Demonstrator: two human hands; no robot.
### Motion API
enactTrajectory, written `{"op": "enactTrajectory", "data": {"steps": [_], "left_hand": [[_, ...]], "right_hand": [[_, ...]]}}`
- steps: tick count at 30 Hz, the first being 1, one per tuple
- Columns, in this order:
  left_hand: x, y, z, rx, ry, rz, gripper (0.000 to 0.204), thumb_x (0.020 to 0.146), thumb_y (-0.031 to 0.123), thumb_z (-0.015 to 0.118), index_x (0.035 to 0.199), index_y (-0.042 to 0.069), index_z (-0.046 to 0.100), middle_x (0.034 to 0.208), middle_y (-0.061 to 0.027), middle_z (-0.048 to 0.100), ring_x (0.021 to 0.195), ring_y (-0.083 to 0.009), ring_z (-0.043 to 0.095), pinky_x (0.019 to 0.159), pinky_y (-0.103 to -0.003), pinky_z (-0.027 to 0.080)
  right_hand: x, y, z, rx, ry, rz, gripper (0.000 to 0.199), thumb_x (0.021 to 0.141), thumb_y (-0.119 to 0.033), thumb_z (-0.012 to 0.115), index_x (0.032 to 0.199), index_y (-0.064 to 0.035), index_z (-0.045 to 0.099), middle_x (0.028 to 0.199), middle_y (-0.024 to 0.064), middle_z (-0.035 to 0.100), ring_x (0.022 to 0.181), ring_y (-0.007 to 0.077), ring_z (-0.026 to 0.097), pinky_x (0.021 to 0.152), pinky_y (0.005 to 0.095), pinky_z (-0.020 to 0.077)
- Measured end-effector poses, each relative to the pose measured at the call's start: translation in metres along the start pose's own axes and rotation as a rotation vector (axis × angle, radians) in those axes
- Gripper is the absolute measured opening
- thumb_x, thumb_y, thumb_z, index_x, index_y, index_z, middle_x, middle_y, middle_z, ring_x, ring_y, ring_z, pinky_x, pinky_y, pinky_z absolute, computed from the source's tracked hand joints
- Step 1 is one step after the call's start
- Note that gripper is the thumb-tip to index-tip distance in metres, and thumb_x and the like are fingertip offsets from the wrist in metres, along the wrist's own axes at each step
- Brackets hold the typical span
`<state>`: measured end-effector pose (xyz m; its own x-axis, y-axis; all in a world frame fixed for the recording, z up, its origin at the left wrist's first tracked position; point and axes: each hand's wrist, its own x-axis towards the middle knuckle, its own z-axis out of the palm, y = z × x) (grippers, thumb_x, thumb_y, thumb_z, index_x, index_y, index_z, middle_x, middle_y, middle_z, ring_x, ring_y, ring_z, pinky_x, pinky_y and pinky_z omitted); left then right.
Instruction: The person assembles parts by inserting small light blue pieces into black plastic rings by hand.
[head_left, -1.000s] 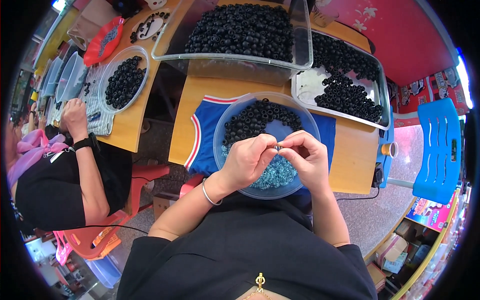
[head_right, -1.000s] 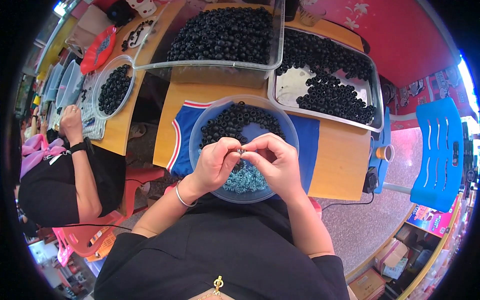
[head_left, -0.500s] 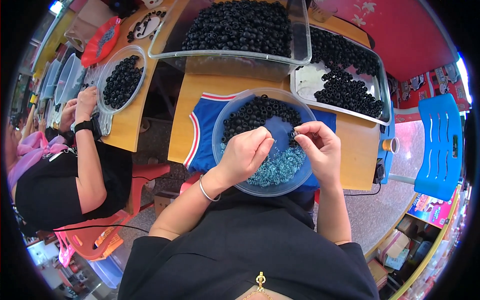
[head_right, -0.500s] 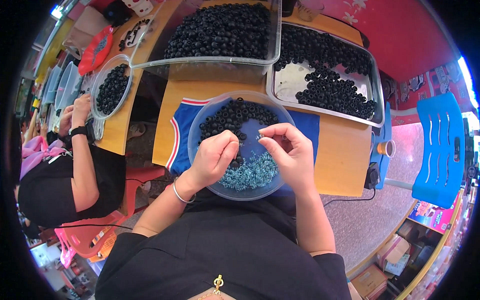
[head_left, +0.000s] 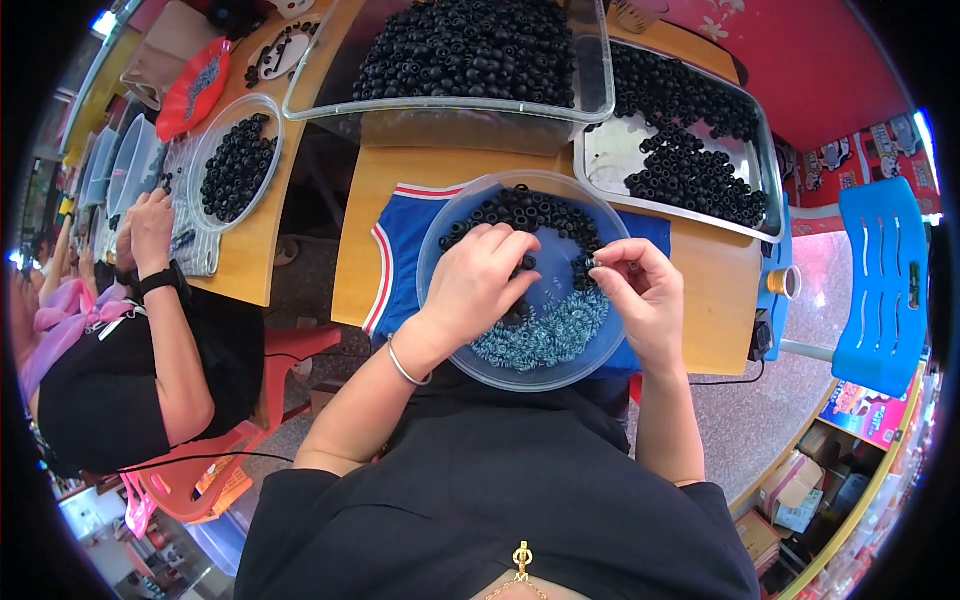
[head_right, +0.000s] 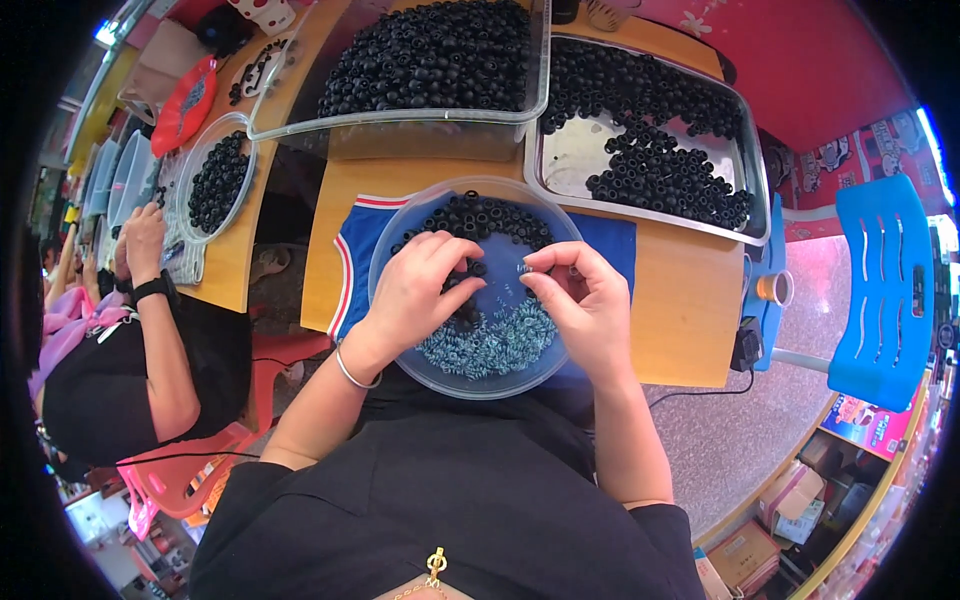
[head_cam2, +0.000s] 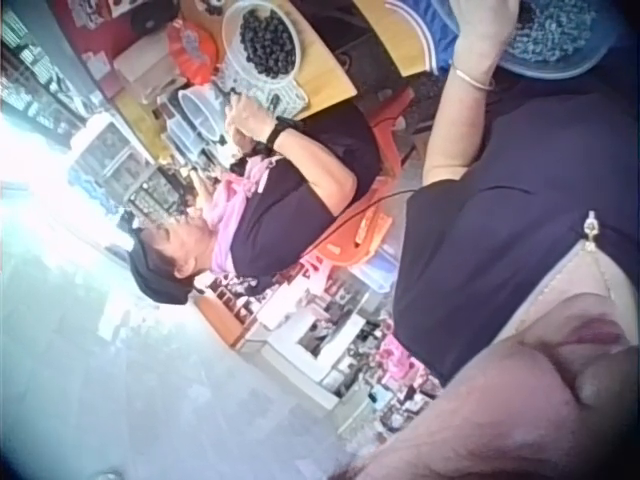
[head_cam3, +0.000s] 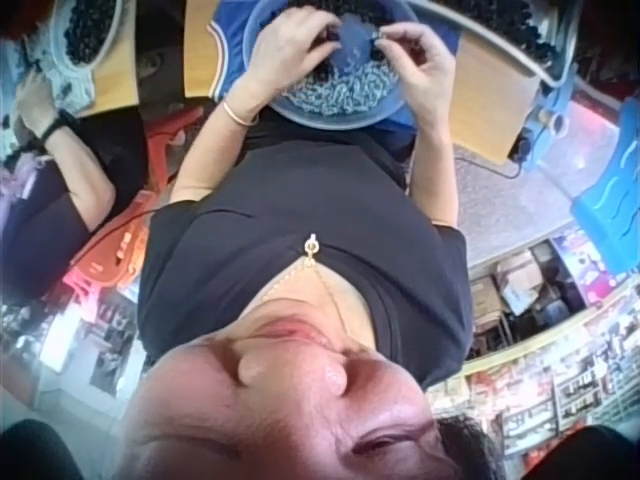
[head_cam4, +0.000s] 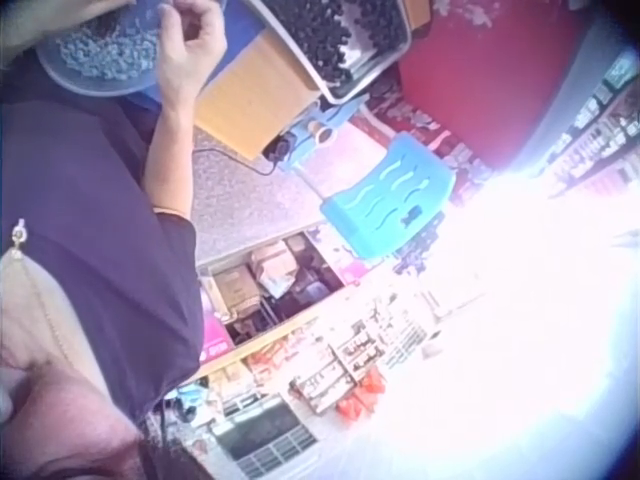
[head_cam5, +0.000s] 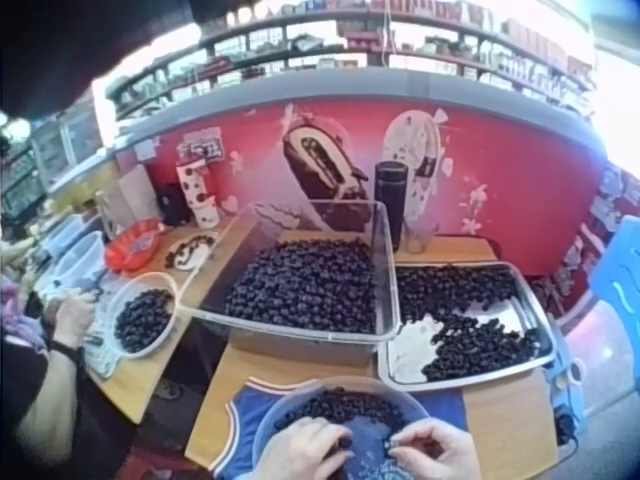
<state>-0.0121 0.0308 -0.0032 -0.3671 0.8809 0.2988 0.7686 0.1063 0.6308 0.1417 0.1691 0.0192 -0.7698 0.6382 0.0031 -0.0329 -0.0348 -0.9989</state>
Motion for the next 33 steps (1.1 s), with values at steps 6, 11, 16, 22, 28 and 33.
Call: {"op": "enactTrajectory", "data": {"steps": [6,11,16,22,28,33], "left_hand": [[0.006,-0.002,-0.001,0.17,-0.019,0.093,0.029,0.071,0.012,0.075,0.096,0.006,0.062,0.089,-0.0072,0.059,0.089,-0.0267,0.057,0.078,-0.036,0.048],[0.012,0.0,0.009,0.345,-0.149,0.109,0.023,0.069,0.015,0.075,0.089,0.007,0.066,0.085,-0.0067,0.057,0.085,-0.026,0.056,0.076,-0.037,0.049],[0.014,0.0,0.016,0.444,-0.165,0.027,0.022,0.068,0.014,0.074,0.087,0.005,0.066,0.084,-0.0081,0.057,0.085,-0.0267,0.057,0.075,-0.037,0.049],[0.004,0.0,0.001,-0.468,-0.126,-0.234,0.02,0.081,0.002,0.066,0.101,-0.001,0.064,0.099,-0.0093,0.064,0.092,-0.0211,0.064,0.08,-0.03,0.052],[-0.013,-0.006,-0.004,-1.325,-0.143,-0.443,0.029,0.091,-0.001,0.058,0.12,-0.004,0.06,0.111,-0.0105,0.065,0.096,-0.0168,0.066,0.082,-0.025,0.053],[-0.019,-0.008,-0.002,-1.584,-0.156,-0.5,0.025,0.096,0.009,0.058,0.118,-0.002,0.061,0.103,-0.0077,0.066,0.092,-0.0135,0.066,0.08,-0.023,0.054]], "right_hand": [[-0.001,0.001,-0.003,0.019,0.02,0.019,0.01,0.086,0.001,0.067,0.095,-0.0001,0.063,0.086,-0.0019,0.063,0.074,0.0017,0.056,0.067,0.0154,0.0448],[-0.002,0.002,-0.003,0.006,0.016,0.035,0.01,0.086,0.0,0.068,0.094,-0.0002,0.062,0.084,-0.0024,0.063,0.075,0.0018,0.056,0.068,0.0158,0.0451],[-0.004,0.004,-0.002,-0.034,0.014,0.062,0.01,0.086,-0.001,0.069,0.093,-0.0003,0.063,0.084,-0.0021,0.063,0.073,0.0019,0.056,0.067,0.0159,0.0453],[-0.003,0.012,-0.001,-0.123,0.011,0.035,0.011,0.082,-0.001,0.072,0.09,-0.0014,0.065,0.084,-0.0022,0.062,0.067,0.0012,0.051,0.06,0.0165,0.0419],[0.002,-0.001,0.016,-0.295,-0.06,-0.081,0.014,0.077,0.0,0.074,0.089,-0.0027,0.067,0.084,0.002,0.062,0.065,0.0048,0.051,0.056,0.0189,0.0406],[0.008,-0.007,0.025,-0.445,-0.136,-0.252,0.014,0.073,0.0,0.075,0.084,-0.0042,0.067,0.083,0.0028,0.064,0.071,0.0107,0.055,0.056,0.0223,0.0422]]}}
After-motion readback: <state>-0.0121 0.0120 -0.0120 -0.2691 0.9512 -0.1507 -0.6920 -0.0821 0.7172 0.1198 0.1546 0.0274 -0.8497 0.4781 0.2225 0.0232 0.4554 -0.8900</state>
